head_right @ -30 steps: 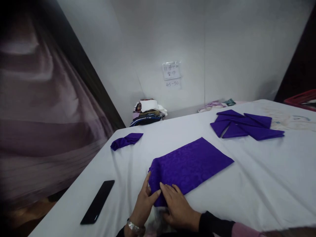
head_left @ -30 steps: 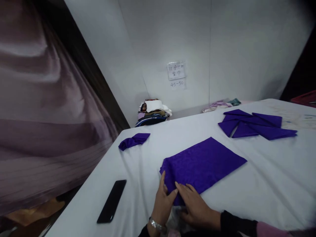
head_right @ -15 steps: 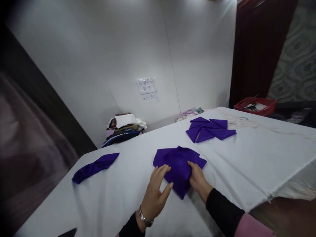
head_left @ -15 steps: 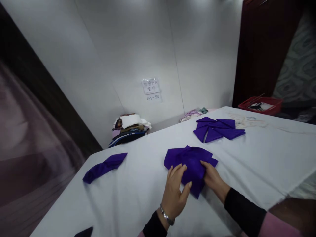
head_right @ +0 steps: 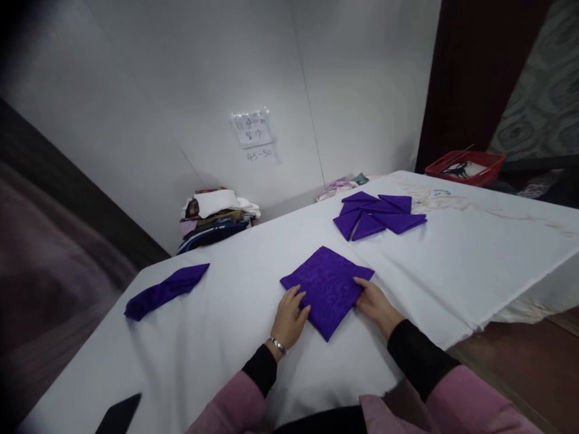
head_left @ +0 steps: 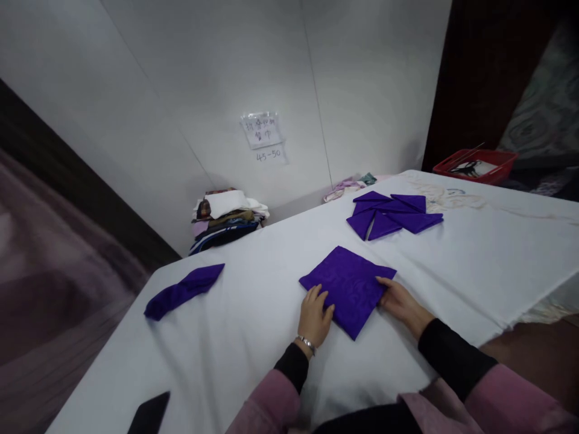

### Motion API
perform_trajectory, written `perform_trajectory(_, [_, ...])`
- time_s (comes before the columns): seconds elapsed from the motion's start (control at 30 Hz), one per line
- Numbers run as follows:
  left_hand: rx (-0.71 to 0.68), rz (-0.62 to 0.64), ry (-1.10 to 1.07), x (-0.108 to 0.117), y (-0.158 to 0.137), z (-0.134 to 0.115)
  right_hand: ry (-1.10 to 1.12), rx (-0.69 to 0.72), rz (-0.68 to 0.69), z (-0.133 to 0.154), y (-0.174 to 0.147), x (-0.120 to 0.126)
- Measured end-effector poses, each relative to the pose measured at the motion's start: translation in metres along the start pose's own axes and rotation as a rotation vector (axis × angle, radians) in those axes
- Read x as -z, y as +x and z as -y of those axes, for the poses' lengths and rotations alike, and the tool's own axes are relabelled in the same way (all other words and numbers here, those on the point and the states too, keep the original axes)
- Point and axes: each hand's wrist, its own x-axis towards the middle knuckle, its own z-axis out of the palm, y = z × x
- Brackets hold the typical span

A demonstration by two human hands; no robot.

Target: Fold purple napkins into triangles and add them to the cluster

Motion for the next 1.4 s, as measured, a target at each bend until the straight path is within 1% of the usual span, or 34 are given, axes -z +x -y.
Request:
perform_trajectory(0.13, [0.092,-0.029,0.03,-0.002,0.011,0.011,-0.073,0.033,0.005,0.008,0.001,0.008])
perform_trajectory(0.27, [0.236,-0.06,0.097,0.0,0.031,0.03,-0.185,0.09,0.012,0.012,-0.004,0.01])
perform_trajectory(0.37, [0.366,-0.043,0.115,0.005,0.048,0.041,-0.303,0.135,0.006,0.017,-0.007,0.013])
perform_trajectory(0.43, [0.438,-0.022,0.091,0.008,0.06,0.046,-0.383,0.13,0.004,0.022,-0.007,0.017])
perform_trajectory(0.5, [0.481,-0.003,0.071,0.01,0.07,0.05,-0.441,0.116,0.0,0.027,-0.007,0.022])
perform_trajectory(0.57, [0.498,0.013,0.066,0.009,0.078,0.052,-0.476,0.111,-0.005,0.033,-0.006,0.025])
perform_trajectory(0.77, [0.516,0.08,0.027,0.005,0.09,0.056,-0.664,0.19,-0.135,0.043,-0.004,0.029])
perform_trajectory(0.87, [0.532,0.113,0.013,0.004,0.092,0.056,-0.731,0.235,-0.139,0.044,-0.004,0.029])
perform_trajectory(0.97, [0.543,0.153,0.001,0.005,0.095,0.055,-0.769,0.294,-0.104,0.044,-0.004,0.028])
perform_trajectory(1.07, [0.542,0.174,-0.014,0.006,0.096,0.056,-0.795,0.296,-0.122,0.044,-0.002,0.028])
perform_trajectory(1.2, [0.531,0.167,-0.042,0.005,0.094,0.056,-0.871,0.267,-0.167,0.046,0.003,0.028])
perform_trajectory(1.33, [0.525,0.116,-0.03,0.003,0.089,0.054,-1.086,0.296,-0.164,0.05,0.003,0.025])
perform_trajectory(1.4, [0.519,0.091,-0.017,0.004,0.086,0.053,-1.159,0.322,-0.182,0.051,0.002,0.024])
